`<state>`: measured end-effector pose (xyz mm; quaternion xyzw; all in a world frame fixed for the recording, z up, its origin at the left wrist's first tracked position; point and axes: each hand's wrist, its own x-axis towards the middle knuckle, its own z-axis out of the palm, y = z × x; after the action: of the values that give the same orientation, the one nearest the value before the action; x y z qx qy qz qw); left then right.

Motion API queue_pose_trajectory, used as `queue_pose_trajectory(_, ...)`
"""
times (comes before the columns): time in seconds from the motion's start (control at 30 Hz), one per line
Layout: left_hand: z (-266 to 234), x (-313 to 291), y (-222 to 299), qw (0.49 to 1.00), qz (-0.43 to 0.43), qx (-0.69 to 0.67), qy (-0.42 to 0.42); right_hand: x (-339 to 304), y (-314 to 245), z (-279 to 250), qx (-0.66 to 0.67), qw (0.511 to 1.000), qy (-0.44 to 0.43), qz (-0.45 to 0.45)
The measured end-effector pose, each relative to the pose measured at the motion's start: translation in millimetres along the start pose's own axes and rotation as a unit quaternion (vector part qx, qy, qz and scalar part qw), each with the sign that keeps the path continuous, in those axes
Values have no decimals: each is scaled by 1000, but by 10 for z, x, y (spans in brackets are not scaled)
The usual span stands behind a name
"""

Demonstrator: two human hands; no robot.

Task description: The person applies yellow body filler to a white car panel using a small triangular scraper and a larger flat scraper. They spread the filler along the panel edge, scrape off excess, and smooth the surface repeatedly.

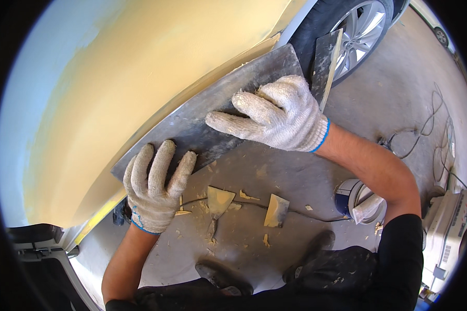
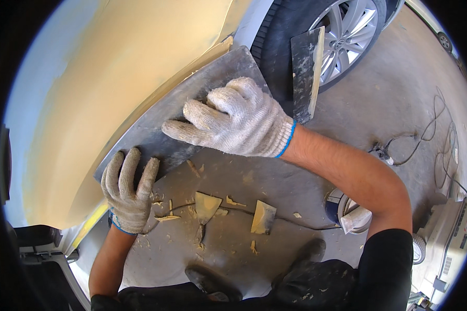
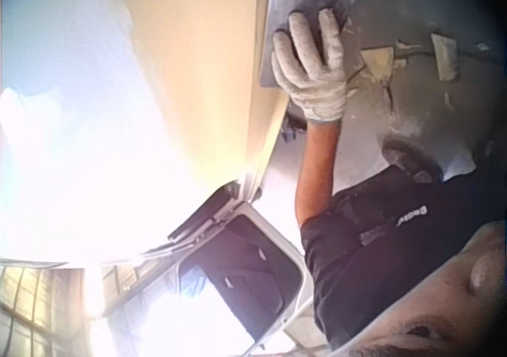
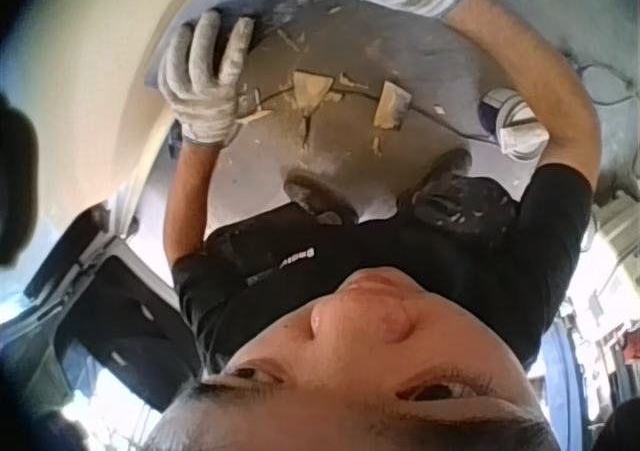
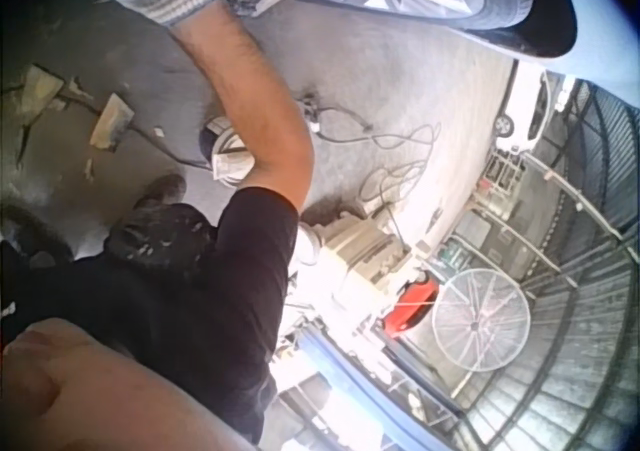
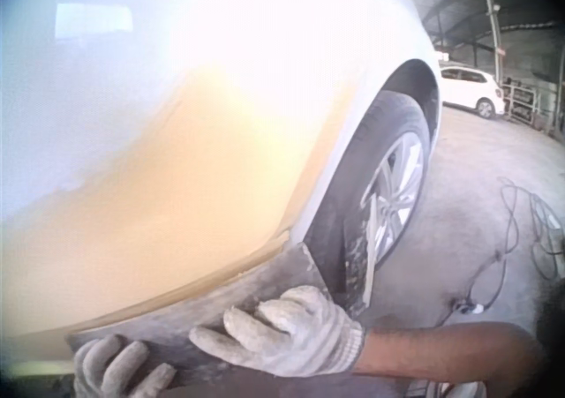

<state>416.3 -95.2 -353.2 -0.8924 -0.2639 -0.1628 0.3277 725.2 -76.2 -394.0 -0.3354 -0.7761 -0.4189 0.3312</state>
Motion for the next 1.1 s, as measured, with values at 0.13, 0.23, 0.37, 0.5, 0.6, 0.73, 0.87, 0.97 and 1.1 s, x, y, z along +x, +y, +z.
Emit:
queue_pose_trajectory(0.13,-38,-16,-50,1000,0,5,-1,61,-31,-21,-1,1000,-16,-1)
queue_pose_trajectory(0.23,-51,24,-23,1000,-4,-6,-5,28,-9,3,-27,999,16,2)
queue_pose_trajectory(0.37,-133,155,10,1000,-8,-11,-6,39,98,-40,-40,999,15,-4)
queue_pose_trajectory(0.5,-82,229,49,1000,-11,-16,-2,-2,235,-65,-28,999,2,-25)
queue_pose_trajectory(0.6,-69,271,70,1000,-8,-13,-3,-26,280,-61,-31,999,15,-26)
queue_pose_trajectory(0.73,-17,276,88,1000,-8,-9,-4,-61,281,-10,-27,999,16,-18)
queue_pose_trajectory(0.87,-30,273,75,1000,-18,14,-10,5,284,21,-11,1000,25,-7)
queue_pose_trajectory(0.97,26,279,106,999,-27,30,-5,-33,296,83,-12,1000,28,-6)
queue_pose_trajectory(1.1,134,240,98,998,-23,54,11,-113,264,185,-27,999,31,-8)
